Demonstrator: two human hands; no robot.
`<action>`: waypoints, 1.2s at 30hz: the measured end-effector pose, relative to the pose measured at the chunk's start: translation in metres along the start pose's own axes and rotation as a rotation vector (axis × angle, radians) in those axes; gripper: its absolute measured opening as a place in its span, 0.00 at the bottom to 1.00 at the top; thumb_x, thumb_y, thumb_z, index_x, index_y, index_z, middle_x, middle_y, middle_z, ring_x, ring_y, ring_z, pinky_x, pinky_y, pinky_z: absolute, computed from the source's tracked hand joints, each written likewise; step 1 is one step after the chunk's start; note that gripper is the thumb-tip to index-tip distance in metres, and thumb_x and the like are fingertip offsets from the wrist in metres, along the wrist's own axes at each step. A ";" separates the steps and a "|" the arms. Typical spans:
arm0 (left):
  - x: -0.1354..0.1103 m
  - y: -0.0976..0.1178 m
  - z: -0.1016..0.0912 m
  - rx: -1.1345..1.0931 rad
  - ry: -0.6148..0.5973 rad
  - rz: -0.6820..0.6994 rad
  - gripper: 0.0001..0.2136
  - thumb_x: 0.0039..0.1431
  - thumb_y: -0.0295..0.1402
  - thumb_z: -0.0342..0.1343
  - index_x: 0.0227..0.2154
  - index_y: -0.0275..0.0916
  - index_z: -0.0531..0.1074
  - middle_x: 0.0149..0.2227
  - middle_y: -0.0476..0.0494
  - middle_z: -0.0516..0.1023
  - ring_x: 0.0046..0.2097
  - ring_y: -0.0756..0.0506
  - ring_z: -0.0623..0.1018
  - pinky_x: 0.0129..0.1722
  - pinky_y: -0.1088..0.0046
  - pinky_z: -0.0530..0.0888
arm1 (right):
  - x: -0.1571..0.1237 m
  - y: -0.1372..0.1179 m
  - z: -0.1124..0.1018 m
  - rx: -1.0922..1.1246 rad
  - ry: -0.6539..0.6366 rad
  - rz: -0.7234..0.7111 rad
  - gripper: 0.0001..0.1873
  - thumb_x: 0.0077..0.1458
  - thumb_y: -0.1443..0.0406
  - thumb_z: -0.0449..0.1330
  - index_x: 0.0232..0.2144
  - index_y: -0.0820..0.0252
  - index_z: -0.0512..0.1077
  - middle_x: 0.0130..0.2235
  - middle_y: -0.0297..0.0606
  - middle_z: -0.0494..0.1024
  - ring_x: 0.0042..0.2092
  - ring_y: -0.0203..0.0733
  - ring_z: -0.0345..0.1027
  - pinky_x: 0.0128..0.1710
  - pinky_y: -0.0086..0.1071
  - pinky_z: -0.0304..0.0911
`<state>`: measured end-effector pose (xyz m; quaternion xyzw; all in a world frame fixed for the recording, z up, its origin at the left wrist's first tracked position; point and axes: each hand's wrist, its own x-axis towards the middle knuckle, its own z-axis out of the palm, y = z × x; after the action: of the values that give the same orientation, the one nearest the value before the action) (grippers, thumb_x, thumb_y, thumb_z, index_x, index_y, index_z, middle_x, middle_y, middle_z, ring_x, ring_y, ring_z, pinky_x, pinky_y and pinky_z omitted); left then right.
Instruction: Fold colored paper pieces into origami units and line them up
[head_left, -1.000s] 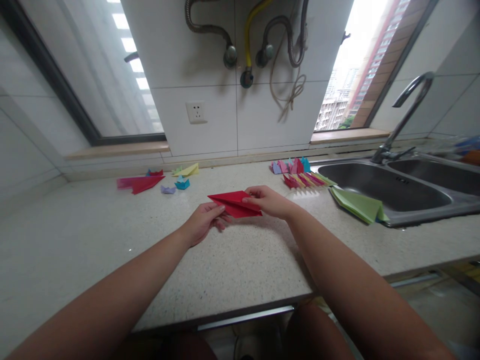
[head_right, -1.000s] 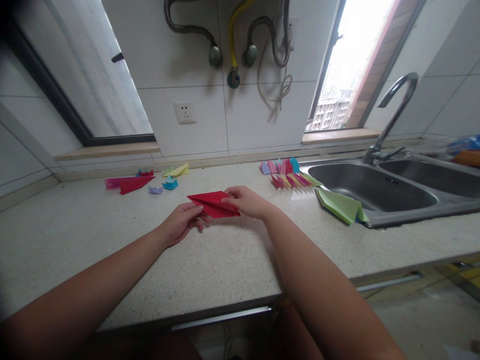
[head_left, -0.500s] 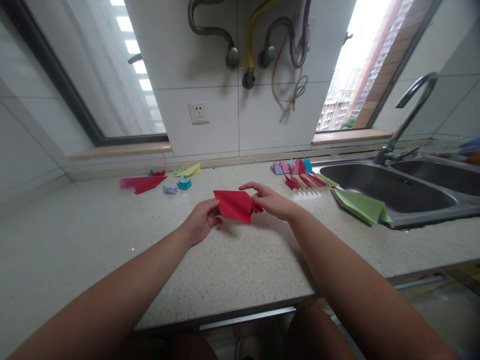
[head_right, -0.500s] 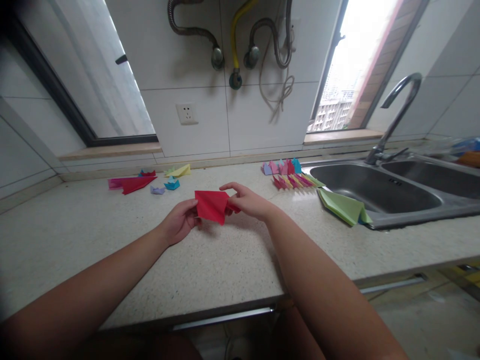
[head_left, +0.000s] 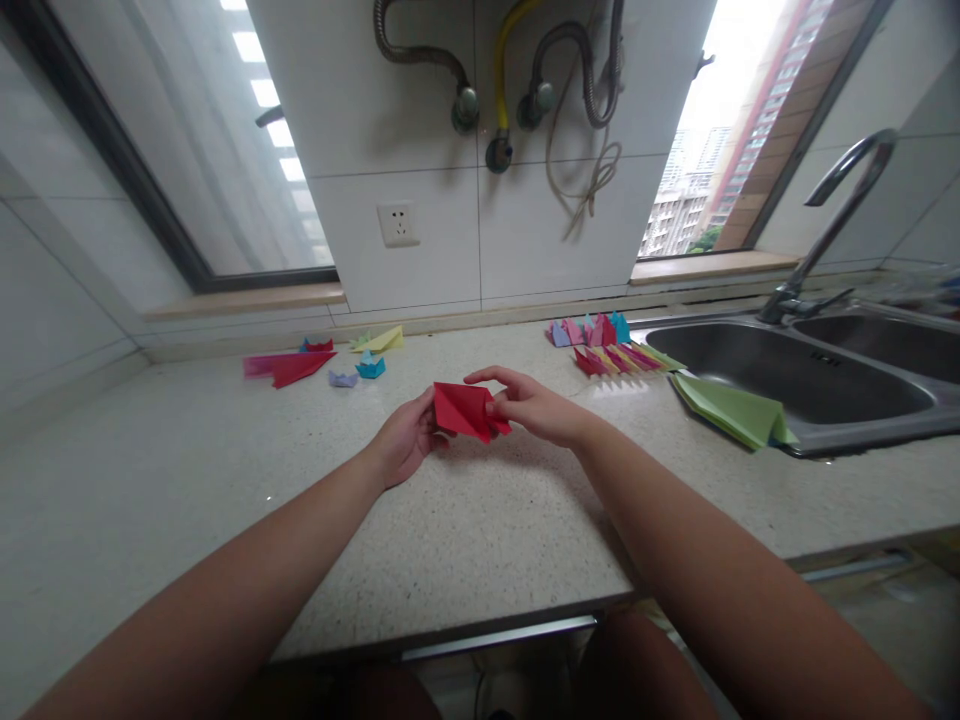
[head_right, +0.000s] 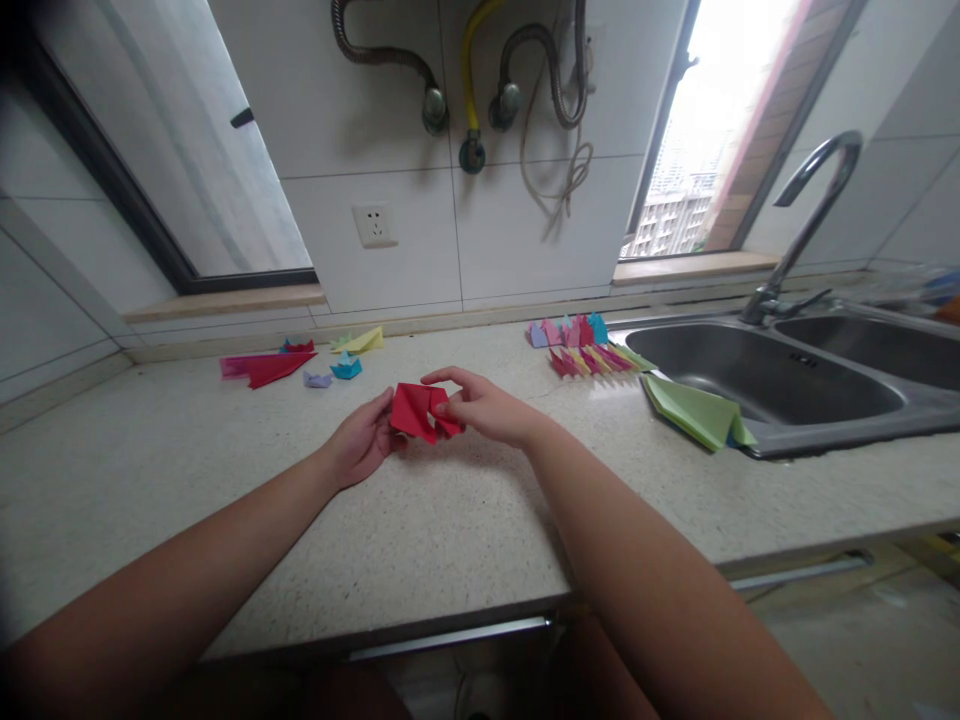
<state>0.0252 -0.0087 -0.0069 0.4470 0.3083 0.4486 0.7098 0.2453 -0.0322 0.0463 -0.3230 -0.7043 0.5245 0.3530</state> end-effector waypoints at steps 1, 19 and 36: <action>0.000 0.000 0.000 0.004 -0.003 -0.002 0.17 0.61 0.45 0.55 0.40 0.35 0.76 0.31 0.44 0.79 0.27 0.50 0.75 0.25 0.75 0.69 | 0.000 -0.002 0.001 0.000 0.004 0.002 0.24 0.54 0.66 0.58 0.54 0.60 0.65 0.24 0.29 0.73 0.26 0.34 0.64 0.28 0.28 0.57; 0.002 0.000 0.000 0.026 -0.008 -0.004 0.16 0.62 0.41 0.54 0.44 0.35 0.76 0.34 0.39 0.81 0.35 0.45 0.80 0.30 0.73 0.74 | 0.000 -0.005 0.011 0.073 -0.044 -0.035 0.21 0.56 0.62 0.61 0.51 0.60 0.67 0.29 0.33 0.76 0.28 0.33 0.66 0.29 0.28 0.60; -0.001 0.000 0.000 0.019 -0.063 0.038 0.14 0.60 0.35 0.56 0.43 0.31 0.77 0.42 0.33 0.81 0.42 0.40 0.81 0.42 0.65 0.76 | -0.001 -0.001 0.007 -0.082 -0.079 -0.060 0.19 0.59 0.61 0.59 0.52 0.57 0.67 0.27 0.30 0.71 0.28 0.33 0.62 0.30 0.28 0.58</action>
<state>0.0253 -0.0094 -0.0065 0.4733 0.2816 0.4449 0.7063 0.2399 -0.0373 0.0460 -0.2951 -0.7480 0.4967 0.3268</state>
